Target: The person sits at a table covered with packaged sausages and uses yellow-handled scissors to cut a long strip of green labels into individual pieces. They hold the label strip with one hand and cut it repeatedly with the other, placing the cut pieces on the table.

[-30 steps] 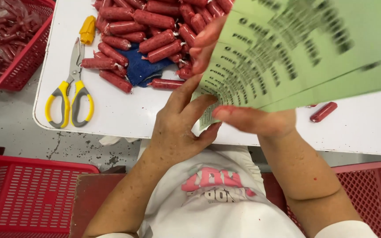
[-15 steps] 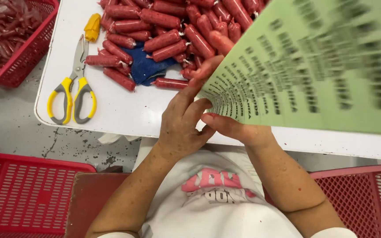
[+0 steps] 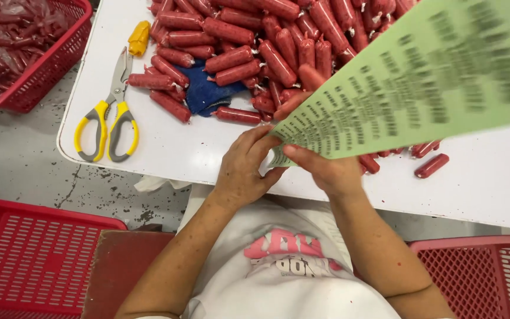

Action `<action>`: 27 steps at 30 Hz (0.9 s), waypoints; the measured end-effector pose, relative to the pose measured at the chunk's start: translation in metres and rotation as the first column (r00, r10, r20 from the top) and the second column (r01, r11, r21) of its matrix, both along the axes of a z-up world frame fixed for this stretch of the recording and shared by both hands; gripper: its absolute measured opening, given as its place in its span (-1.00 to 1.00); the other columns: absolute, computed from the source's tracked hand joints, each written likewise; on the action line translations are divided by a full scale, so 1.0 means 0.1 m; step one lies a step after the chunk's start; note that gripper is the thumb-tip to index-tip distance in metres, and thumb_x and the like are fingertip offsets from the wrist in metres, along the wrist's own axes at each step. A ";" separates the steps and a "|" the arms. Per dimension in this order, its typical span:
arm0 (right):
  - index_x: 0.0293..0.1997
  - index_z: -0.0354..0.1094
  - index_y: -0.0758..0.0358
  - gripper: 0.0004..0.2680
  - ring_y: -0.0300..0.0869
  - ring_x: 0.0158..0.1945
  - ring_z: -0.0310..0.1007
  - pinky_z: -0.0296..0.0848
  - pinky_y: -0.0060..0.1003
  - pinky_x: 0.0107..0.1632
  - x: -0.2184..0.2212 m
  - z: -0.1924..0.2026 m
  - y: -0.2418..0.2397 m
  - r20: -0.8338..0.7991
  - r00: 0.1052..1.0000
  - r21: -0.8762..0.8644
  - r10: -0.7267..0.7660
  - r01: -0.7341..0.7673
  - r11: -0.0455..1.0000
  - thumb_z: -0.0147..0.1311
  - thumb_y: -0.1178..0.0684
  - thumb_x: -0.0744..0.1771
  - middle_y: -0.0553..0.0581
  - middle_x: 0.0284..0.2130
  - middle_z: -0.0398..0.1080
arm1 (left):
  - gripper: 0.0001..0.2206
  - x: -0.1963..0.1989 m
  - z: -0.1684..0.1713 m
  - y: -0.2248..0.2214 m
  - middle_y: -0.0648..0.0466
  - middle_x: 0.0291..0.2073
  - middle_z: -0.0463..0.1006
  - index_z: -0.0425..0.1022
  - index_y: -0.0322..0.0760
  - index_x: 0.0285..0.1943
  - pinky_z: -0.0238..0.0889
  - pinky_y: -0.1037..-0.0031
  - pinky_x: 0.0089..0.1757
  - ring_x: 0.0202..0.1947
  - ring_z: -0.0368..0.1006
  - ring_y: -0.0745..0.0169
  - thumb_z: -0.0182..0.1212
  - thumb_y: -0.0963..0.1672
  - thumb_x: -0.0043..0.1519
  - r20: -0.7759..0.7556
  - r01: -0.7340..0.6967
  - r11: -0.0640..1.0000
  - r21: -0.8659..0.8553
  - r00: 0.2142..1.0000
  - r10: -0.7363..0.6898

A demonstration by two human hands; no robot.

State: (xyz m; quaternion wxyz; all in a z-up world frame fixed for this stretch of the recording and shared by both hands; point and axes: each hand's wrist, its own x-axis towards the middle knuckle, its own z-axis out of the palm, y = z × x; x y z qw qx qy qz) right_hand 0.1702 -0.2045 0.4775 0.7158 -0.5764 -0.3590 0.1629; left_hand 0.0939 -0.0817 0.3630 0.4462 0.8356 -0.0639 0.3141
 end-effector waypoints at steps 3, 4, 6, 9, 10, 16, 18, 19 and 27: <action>0.30 0.10 0.35 -0.49 -0.25 -0.01 0.42 0.44 -0.34 0.10 0.04 -0.26 0.07 0.018 0.999 -0.016 -0.035 0.036 0.999 0.27 0.10 0.25 0.14 -0.11 0.41 | -0.51 0.08 -0.36 -0.10 -0.08 0.09 0.44 0.40 -0.26 0.19 0.35 0.18 0.06 0.09 0.44 -0.08 0.42 -0.09 0.09 -0.024 -0.065 0.997 0.040 0.998 0.066; 0.13 0.30 0.39 -0.65 -0.30 -0.09 0.46 0.49 -0.35 0.04 0.05 -0.33 0.10 -0.034 0.998 0.021 -0.043 0.044 0.999 0.25 0.19 0.25 0.15 -0.18 0.45 | -0.52 0.12 -0.49 -0.14 -0.07 0.02 0.45 0.41 -0.23 0.17 0.34 0.17 0.06 0.06 0.45 -0.07 0.46 -0.07 0.09 0.030 -0.126 0.988 0.094 0.992 0.124; 0.15 0.26 0.49 -0.62 -0.18 -0.09 0.49 0.52 -0.27 0.03 0.13 -0.43 0.06 -0.045 0.998 0.028 -0.052 0.053 0.998 0.25 0.26 0.23 0.26 -0.15 0.44 | -0.50 0.09 -0.26 -0.15 -0.07 0.05 0.44 0.39 -0.21 0.20 0.36 0.18 0.05 0.07 0.45 -0.07 0.45 -0.07 0.10 0.043 -0.141 0.987 0.077 0.990 0.138; 0.14 0.25 0.48 -0.62 -0.13 0.00 0.50 0.51 -0.21 0.13 0.03 -0.07 0.11 0.009 0.999 0.019 -0.043 0.043 0.999 0.26 0.24 0.23 0.27 -0.08 0.43 | -0.49 0.07 -0.08 -0.17 -0.07 0.09 0.41 0.37 -0.19 0.23 0.37 0.21 0.04 0.09 0.44 -0.07 0.44 -0.05 0.11 0.075 -0.147 0.987 0.060 0.987 0.143; 0.11 0.27 0.39 -0.65 -0.19 0.08 0.49 0.47 -0.24 0.24 -0.04 0.13 0.14 0.066 0.998 -0.007 -0.020 0.021 1.000 0.27 0.17 0.25 0.18 -0.05 0.42 | -0.49 0.06 -0.04 -0.18 -0.06 0.09 0.41 0.37 -0.18 0.22 0.38 0.22 0.04 0.09 0.44 -0.07 0.43 -0.04 0.12 0.085 -0.143 0.988 0.052 0.987 0.138; 0.10 0.33 0.44 -0.63 -0.11 -0.18 0.53 0.55 -0.15 -0.05 0.27 -1.12 -0.11 -0.129 0.966 -0.153 -0.225 0.205 0.967 0.32 0.29 0.21 0.26 -0.16 0.50 | -0.44 -0.02 -0.13 -0.09 -0.26 0.21 0.33 0.38 -0.31 0.19 0.30 0.05 0.11 0.23 0.31 -0.33 0.43 0.01 0.07 -0.017 -0.048 0.998 0.049 0.999 0.049; 0.06 0.36 0.44 -0.65 -0.09 -0.20 0.54 0.56 -0.11 -0.09 0.20 -0.87 -0.28 -0.210 0.956 -0.180 -0.208 0.171 0.969 0.30 0.29 0.20 0.27 -0.19 0.51 | -0.46 -0.12 0.11 0.02 -0.23 0.30 0.26 0.35 -0.28 0.22 0.25 0.09 0.16 0.28 0.28 -0.26 0.39 0.02 0.12 -0.008 0.000 0.987 -0.160 1.000 -0.001; 0.02 0.38 0.43 -0.68 -0.07 -0.22 0.54 0.58 -0.07 -0.12 0.20 -0.73 -0.35 -0.282 0.940 -0.197 -0.191 0.138 0.971 0.28 0.28 0.19 0.28 -0.22 0.52 | -0.48 -0.12 0.23 0.09 -0.20 0.39 0.19 0.33 -0.25 0.24 0.21 0.12 0.22 0.33 0.26 -0.19 0.35 0.02 0.18 0.020 0.056 0.933 -0.354 0.998 -0.052; -0.18 0.44 0.57 -0.80 0.08 -0.30 0.63 0.61 -0.01 -0.21 -0.05 -0.22 -0.74 -0.507 0.711 -0.074 0.488 -0.600 0.797 0.25 0.21 0.22 0.41 -0.41 0.52 | -0.34 0.10 0.50 0.05 -0.13 0.07 0.53 0.22 -0.34 0.41 0.48 0.28 -0.05 0.02 0.52 0.09 0.38 -0.09 0.12 0.192 0.328 0.236 -0.915 0.867 -0.460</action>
